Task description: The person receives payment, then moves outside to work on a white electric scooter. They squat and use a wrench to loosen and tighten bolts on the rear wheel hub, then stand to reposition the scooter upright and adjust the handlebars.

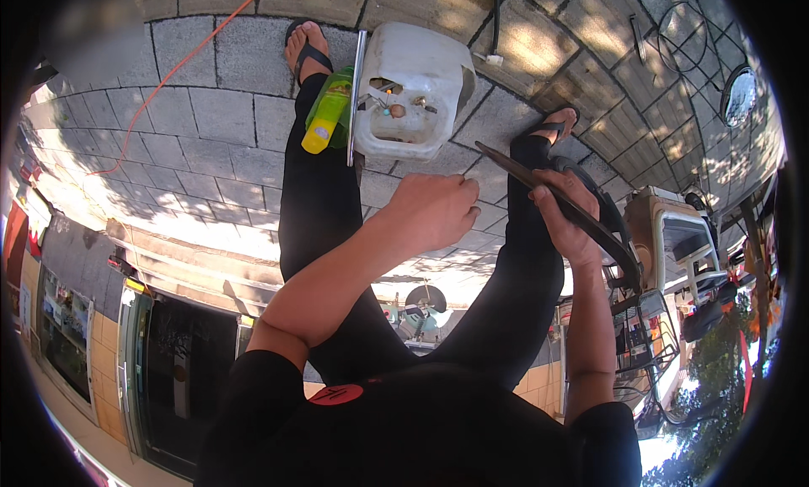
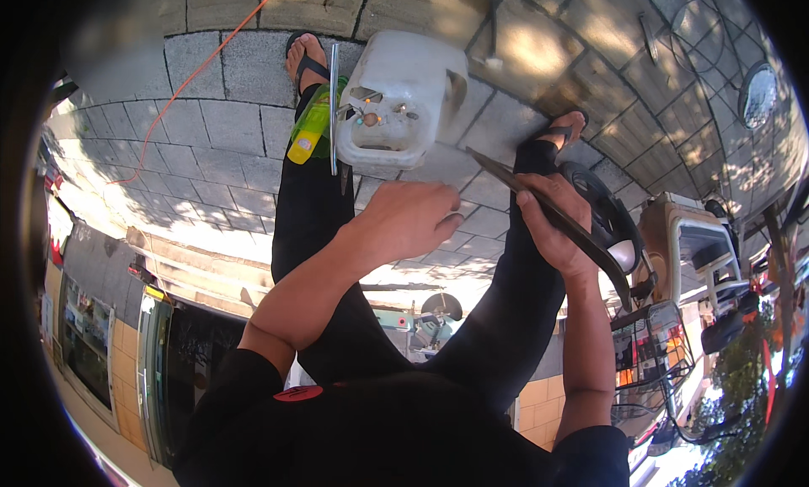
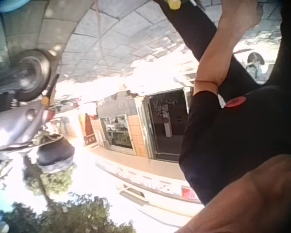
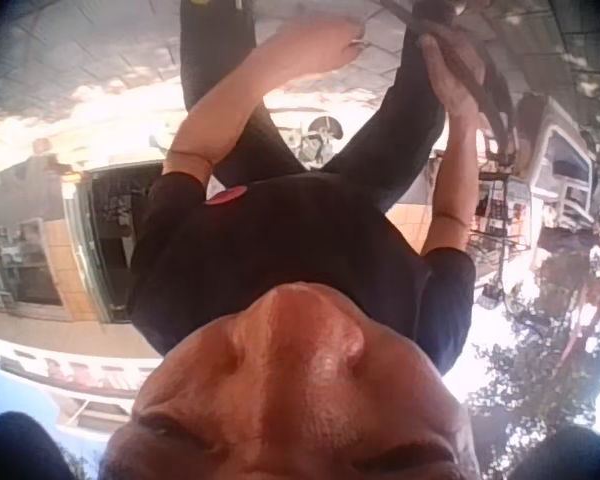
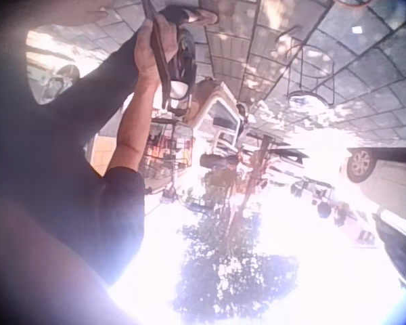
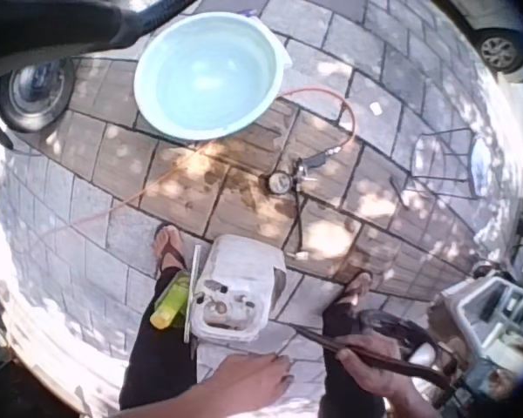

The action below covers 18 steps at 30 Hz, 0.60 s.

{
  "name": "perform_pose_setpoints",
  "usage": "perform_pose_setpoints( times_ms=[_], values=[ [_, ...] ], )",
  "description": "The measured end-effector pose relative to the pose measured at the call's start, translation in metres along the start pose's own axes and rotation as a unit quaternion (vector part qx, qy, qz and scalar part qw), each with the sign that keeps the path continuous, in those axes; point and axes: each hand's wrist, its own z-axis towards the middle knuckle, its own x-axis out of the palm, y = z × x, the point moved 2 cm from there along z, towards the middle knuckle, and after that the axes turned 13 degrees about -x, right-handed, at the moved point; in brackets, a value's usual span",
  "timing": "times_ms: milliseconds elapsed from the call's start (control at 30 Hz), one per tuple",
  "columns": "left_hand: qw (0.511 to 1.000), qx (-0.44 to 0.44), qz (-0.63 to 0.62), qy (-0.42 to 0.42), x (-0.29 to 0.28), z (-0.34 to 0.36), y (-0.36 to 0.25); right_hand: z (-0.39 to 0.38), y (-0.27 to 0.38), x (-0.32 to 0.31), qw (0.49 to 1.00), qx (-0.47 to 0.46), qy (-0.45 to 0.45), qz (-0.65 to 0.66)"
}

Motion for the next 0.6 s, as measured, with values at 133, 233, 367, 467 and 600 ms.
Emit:
perform_pose_setpoints(
  times_ms=[133,233,367,467,600],
  values=[
    [0.932,-0.014,0.100,-0.348,-0.042,-0.034,0.017,-0.040,-0.001,0.024,0.997,0.032,-0.003,0.066],
    [0.941,-0.135,0.197,-0.239,-0.033,-0.014,0.048,-0.059,0.007,0.054,0.983,0.099,-0.033,0.154],
    [0.955,-0.161,0.169,-0.184,-0.051,-0.012,0.048,-0.067,0.031,0.081,0.967,0.140,-0.097,0.191],
    [0.958,-0.188,0.090,-0.196,-0.057,-0.012,0.055,-0.080,0.042,0.092,0.972,0.118,-0.116,0.166],
    [0.960,-0.206,-0.016,-0.189,-0.053,-0.011,0.058,-0.085,0.055,0.093,0.980,-0.030,-0.172,0.091]
  ],
)
